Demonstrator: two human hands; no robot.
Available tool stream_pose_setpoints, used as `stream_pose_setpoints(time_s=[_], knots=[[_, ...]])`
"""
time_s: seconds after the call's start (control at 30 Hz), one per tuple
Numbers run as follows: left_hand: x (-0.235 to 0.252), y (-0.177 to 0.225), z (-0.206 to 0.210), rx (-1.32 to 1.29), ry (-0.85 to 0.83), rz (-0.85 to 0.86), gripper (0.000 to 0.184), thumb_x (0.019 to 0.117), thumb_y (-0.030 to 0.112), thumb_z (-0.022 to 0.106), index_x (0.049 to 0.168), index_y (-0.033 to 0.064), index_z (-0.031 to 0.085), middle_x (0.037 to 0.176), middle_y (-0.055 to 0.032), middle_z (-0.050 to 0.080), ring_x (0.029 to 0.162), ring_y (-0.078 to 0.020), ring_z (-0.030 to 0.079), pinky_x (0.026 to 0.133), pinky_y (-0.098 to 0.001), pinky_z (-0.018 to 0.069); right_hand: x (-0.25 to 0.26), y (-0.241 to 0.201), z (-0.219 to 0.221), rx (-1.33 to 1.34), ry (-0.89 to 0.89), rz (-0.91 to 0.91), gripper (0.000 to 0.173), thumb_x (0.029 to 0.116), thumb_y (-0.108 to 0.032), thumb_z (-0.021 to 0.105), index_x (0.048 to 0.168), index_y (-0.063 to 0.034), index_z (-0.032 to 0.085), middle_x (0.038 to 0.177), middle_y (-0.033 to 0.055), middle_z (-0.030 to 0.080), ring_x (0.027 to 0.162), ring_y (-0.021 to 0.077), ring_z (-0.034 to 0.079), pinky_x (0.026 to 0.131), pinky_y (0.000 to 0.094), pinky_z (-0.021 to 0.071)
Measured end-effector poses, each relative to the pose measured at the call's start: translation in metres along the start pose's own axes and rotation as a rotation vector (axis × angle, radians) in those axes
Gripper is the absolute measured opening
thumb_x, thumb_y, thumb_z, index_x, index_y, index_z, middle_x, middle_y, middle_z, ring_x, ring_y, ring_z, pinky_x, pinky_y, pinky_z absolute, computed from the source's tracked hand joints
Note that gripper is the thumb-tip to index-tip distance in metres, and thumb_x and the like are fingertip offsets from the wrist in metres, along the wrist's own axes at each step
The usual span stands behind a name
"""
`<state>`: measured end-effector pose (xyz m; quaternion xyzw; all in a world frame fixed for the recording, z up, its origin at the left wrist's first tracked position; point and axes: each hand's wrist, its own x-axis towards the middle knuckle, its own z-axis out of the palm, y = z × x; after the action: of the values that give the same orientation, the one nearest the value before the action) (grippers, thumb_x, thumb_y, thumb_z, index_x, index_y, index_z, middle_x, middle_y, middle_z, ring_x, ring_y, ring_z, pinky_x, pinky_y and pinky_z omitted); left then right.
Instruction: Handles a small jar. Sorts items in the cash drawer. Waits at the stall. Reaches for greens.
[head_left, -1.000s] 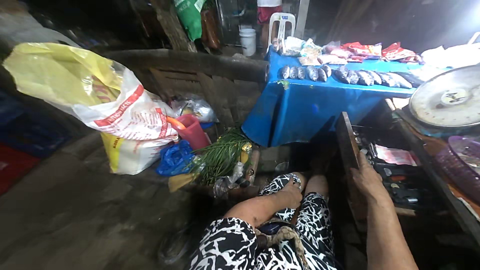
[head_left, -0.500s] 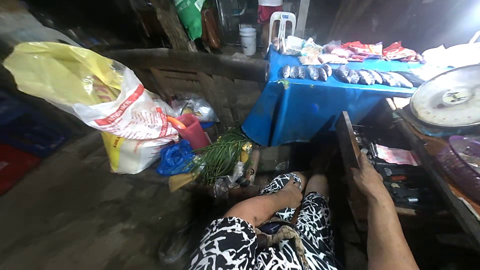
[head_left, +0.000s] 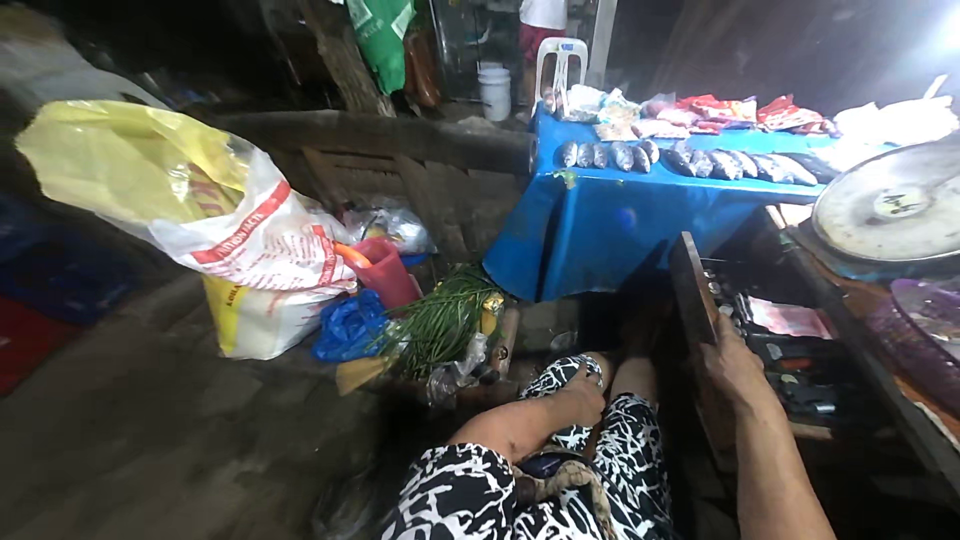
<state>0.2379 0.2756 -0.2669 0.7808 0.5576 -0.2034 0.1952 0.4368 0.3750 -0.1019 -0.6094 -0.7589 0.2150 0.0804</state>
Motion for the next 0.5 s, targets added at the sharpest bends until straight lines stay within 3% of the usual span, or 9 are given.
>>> stream_pose_setpoints(time_s=[0.17, 0.3, 0.4, 0.5], knots=[[-0.0030, -0.0016, 0.0011, 0.010, 0.015, 0.014, 0.038, 0.1026, 0.037, 0.054, 0.115, 0.0070, 0.074, 0.144, -0.0157, 0.058, 0.149, -0.0437, 0.031, 0.118, -0.0761, 0.0108, -0.0006, -0.0006, 0.0003, -0.045, 0.005, -0.007, 0.071, 0.1058, -0.020, 0.049, 0.166, -0.0160, 0.012, 0.157, 0.0199, 0.045, 0.142, 0.0395, 0.046, 0.117, 0.0691, 0.0258], [-0.0045, -0.0023, 0.0005, -0.009, 0.010, 0.009, 0.038, 0.1022, 0.036, 0.056, 0.116, 0.0052, 0.074, 0.146, -0.0174, 0.057, 0.149, -0.0446, 0.030, 0.118, -0.0758, 0.0102, 0.0023, 0.0004, 0.0040, -0.109, 0.002, -0.030, 0.068, 0.1067, -0.021, 0.048, 0.166, -0.0248, 0.015, 0.155, 0.0212, 0.046, 0.140, 0.0414, 0.049, 0.116, 0.0709, 0.0273], [-0.0048, -0.0019, 0.0001, -0.024, 0.016, 0.010, 0.037, 0.1015, 0.035, 0.057, 0.115, 0.0045, 0.074, 0.146, -0.0182, 0.057, 0.149, -0.0455, 0.030, 0.118, -0.0758, 0.0090, 0.0020, 0.0020, 0.0040, -0.135, 0.002, -0.063, 0.061, 0.1076, -0.020, 0.046, 0.164, -0.0289, 0.026, 0.155, 0.0241, 0.045, 0.136, 0.0458, 0.051, 0.112, 0.0726, 0.0314], [-0.0065, -0.0015, 0.0001, -0.015, 0.020, 0.014, 0.037, 0.1008, 0.035, 0.058, 0.113, 0.0040, 0.074, 0.143, -0.0190, 0.058, 0.147, -0.0463, 0.033, 0.117, -0.0767, 0.0111, -0.0006, -0.0017, 0.0019, -0.092, -0.021, -0.051, 0.047, 0.1078, -0.018, 0.048, 0.153, -0.0296, 0.049, 0.155, 0.0243, 0.044, 0.135, 0.0468, 0.050, 0.111, 0.0728, 0.0307]])
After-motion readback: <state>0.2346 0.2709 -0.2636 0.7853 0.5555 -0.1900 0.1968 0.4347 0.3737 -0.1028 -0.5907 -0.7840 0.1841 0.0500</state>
